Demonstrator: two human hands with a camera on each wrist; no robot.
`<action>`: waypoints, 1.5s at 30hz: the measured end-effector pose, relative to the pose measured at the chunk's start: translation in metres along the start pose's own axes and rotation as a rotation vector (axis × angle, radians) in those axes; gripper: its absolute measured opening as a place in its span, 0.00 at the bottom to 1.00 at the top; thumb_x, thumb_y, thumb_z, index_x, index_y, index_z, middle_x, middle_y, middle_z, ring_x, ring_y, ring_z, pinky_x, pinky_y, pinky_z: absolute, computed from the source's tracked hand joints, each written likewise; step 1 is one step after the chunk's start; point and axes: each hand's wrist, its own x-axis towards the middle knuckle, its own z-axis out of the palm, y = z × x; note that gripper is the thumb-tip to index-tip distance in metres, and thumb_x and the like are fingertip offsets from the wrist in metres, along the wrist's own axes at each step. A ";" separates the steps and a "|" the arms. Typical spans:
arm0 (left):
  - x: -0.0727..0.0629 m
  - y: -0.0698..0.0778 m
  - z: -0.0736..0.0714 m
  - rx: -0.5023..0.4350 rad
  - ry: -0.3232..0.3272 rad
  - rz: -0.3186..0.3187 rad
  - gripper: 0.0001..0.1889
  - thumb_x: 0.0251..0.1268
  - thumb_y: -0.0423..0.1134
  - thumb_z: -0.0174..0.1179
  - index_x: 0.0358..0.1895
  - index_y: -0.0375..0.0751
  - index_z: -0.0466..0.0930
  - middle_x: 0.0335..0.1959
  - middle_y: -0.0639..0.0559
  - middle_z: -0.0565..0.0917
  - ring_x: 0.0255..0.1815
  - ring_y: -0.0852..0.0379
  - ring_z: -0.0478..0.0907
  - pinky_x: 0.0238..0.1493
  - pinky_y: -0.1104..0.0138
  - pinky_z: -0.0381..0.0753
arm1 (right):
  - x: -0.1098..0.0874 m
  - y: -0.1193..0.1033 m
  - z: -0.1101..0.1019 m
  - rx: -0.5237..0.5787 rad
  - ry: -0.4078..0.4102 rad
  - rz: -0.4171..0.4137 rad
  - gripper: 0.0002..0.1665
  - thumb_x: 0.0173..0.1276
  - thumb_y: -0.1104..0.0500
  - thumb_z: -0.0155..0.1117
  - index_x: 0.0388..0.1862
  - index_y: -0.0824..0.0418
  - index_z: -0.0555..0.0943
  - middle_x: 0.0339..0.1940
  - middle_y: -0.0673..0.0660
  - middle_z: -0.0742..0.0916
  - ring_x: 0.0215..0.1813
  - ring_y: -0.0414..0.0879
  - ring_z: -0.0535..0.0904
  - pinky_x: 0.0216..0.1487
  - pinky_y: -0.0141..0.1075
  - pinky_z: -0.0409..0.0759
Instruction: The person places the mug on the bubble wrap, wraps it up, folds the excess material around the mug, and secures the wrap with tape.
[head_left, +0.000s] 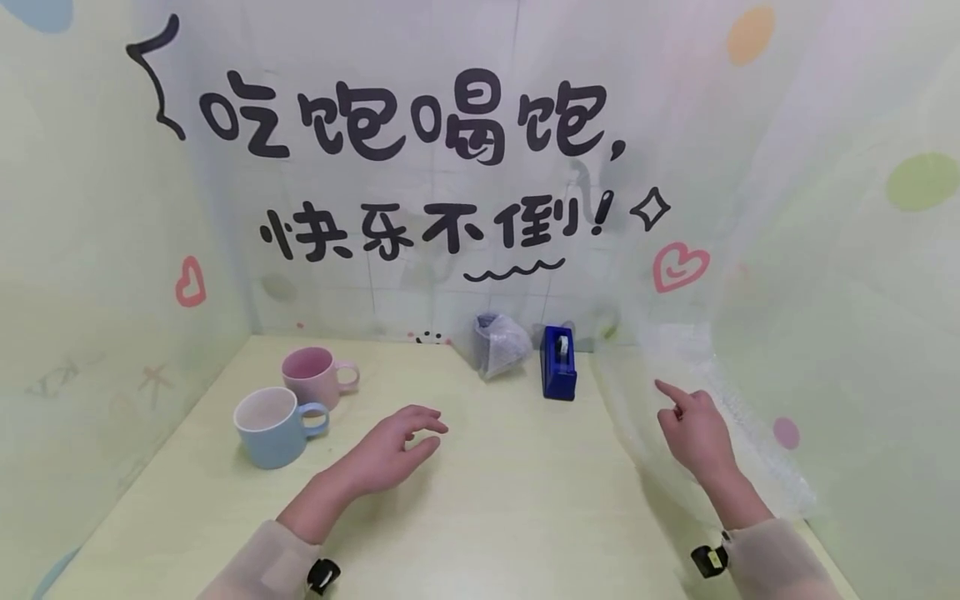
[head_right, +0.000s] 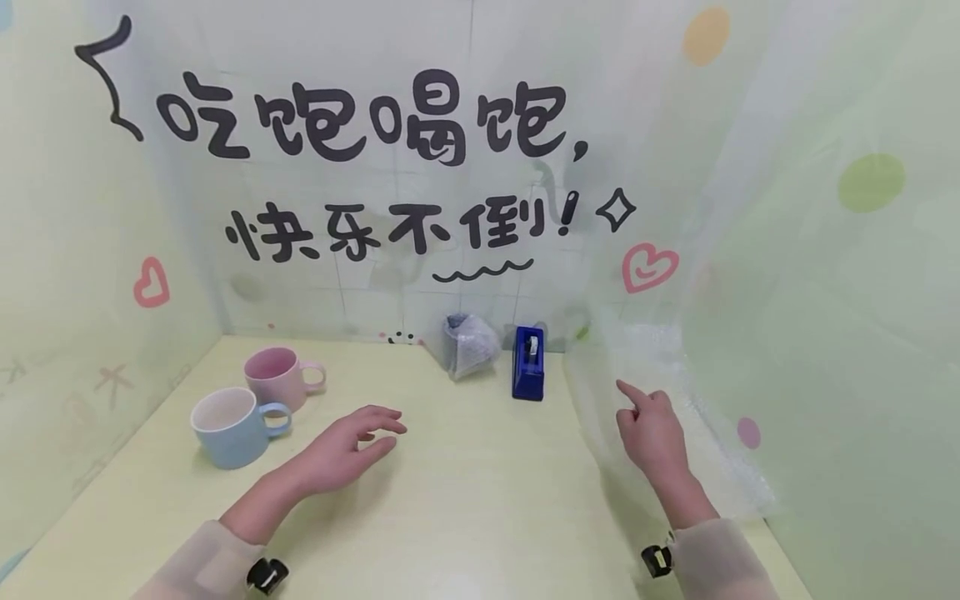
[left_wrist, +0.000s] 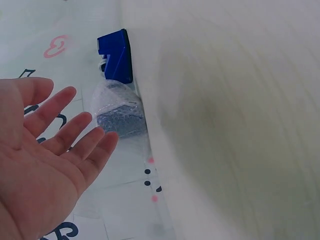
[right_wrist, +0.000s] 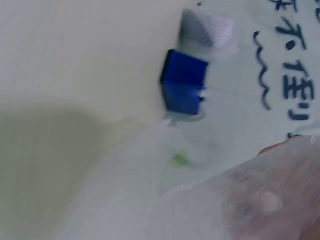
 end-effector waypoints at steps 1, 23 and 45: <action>0.001 0.001 -0.002 0.002 0.009 0.000 0.14 0.84 0.38 0.59 0.63 0.39 0.87 0.73 0.35 0.81 0.75 0.32 0.77 0.68 0.38 0.84 | -0.002 -0.008 -0.003 0.004 0.023 -0.036 0.33 0.74 0.66 0.51 0.78 0.65 0.78 0.41 0.64 0.77 0.31 0.47 0.65 0.30 0.37 0.64; 0.005 0.021 -0.047 0.074 0.179 0.122 0.17 0.81 0.39 0.64 0.67 0.41 0.85 0.70 0.40 0.83 0.72 0.37 0.80 0.70 0.42 0.84 | -0.076 -0.079 0.081 -0.265 -0.065 -1.349 0.31 0.61 0.60 0.85 0.61 0.33 0.91 0.37 0.42 0.73 0.32 0.33 0.55 0.30 0.19 0.53; -0.025 -0.016 -0.014 0.336 -0.403 -0.253 0.78 0.30 0.61 0.93 0.87 0.33 0.55 0.88 0.19 0.44 0.88 0.16 0.41 0.85 0.26 0.51 | -0.014 -0.055 0.071 -0.152 -0.753 -0.404 0.74 0.55 0.30 0.85 0.92 0.51 0.56 0.93 0.71 0.51 0.91 0.76 0.46 0.83 0.76 0.58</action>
